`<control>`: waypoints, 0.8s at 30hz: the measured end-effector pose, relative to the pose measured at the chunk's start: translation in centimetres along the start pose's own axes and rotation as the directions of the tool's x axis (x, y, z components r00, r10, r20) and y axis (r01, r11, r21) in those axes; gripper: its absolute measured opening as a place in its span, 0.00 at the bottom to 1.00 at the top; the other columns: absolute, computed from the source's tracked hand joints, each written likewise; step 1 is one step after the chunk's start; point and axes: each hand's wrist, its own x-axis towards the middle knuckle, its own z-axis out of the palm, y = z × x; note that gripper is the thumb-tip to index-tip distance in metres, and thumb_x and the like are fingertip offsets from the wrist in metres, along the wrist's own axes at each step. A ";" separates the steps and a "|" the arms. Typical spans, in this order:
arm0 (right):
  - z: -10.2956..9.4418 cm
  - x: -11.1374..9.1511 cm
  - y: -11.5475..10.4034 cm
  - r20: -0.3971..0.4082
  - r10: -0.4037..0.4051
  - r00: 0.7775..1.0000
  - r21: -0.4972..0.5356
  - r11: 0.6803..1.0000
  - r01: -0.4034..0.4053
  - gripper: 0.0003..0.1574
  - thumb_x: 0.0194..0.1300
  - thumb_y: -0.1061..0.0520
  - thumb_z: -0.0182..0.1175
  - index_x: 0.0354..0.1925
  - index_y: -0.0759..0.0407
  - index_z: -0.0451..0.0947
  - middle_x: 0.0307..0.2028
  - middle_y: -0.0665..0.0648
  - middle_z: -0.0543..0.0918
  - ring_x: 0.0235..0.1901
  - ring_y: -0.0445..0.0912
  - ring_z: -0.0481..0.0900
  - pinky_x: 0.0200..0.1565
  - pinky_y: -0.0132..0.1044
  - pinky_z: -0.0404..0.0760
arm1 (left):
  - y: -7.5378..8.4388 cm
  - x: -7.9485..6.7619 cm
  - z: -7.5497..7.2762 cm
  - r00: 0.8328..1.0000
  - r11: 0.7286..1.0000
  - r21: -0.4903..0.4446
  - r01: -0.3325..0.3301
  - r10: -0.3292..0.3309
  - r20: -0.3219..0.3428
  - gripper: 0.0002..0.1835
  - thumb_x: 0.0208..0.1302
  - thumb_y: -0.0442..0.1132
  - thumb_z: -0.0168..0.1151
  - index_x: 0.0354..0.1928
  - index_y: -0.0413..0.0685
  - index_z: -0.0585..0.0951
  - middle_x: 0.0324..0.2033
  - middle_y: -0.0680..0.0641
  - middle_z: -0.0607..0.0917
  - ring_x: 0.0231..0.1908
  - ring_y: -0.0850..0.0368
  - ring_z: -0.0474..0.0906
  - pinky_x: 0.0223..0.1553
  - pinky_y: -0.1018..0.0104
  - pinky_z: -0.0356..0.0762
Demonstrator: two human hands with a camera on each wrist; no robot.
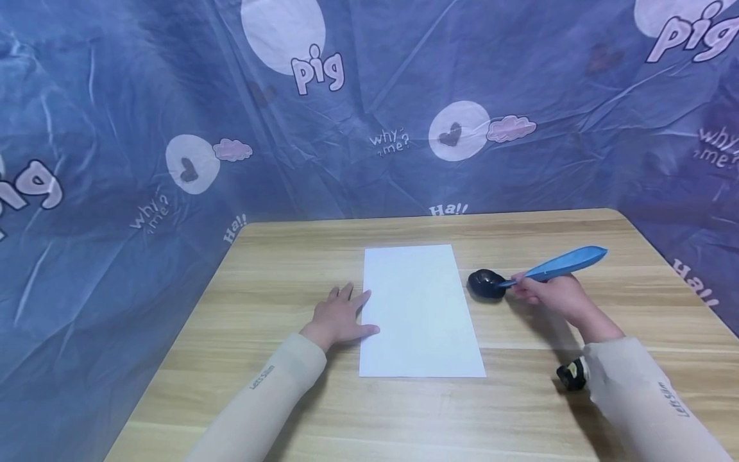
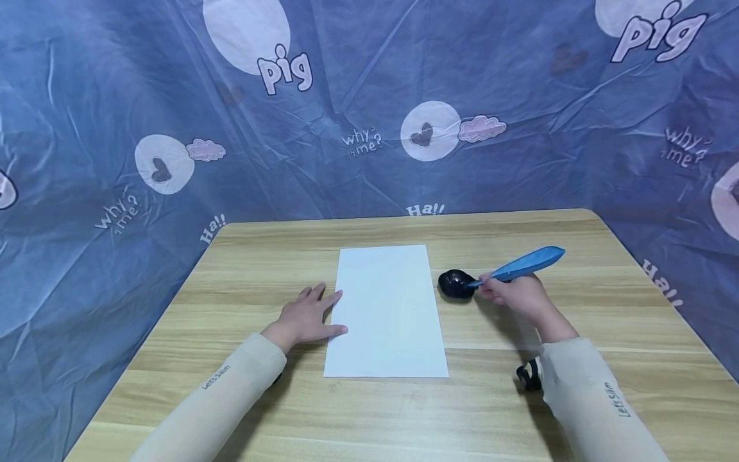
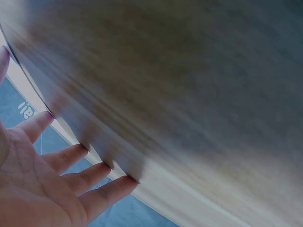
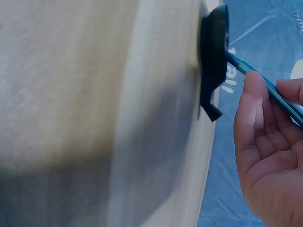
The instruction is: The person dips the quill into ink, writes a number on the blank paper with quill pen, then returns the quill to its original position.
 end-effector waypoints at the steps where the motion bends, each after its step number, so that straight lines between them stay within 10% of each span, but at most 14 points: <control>1: -0.1 0.0 -0.1 -0.005 0.003 1.000 -0.009 1.000 -0.003 0.27 0.72 0.53 0.51 0.54 0.78 0.72 0.39 0.65 0.85 0.32 0.42 0.84 0.36 0.28 0.79 | 0.0 0.0 0.0 1.000 1.000 0.001 0.000 0.000 -0.001 0.46 0.54 0.73 0.54 0.73 0.64 0.59 0.72 0.39 0.53 0.68 0.33 0.48 0.57 0.34 0.59; 24: 0.2 0.6 -2.6 -0.022 -0.010 1.000 0.141 0.990 0.013 0.32 0.72 0.52 0.53 0.57 0.82 0.67 0.39 0.67 0.84 0.34 0.36 0.83 0.40 0.35 0.80 | -0.2 0.3 0.3 1.000 1.000 0.012 0.006 -0.006 0.014 0.46 0.54 0.74 0.53 0.73 0.65 0.58 0.72 0.40 0.52 0.69 0.33 0.47 0.58 0.35 0.58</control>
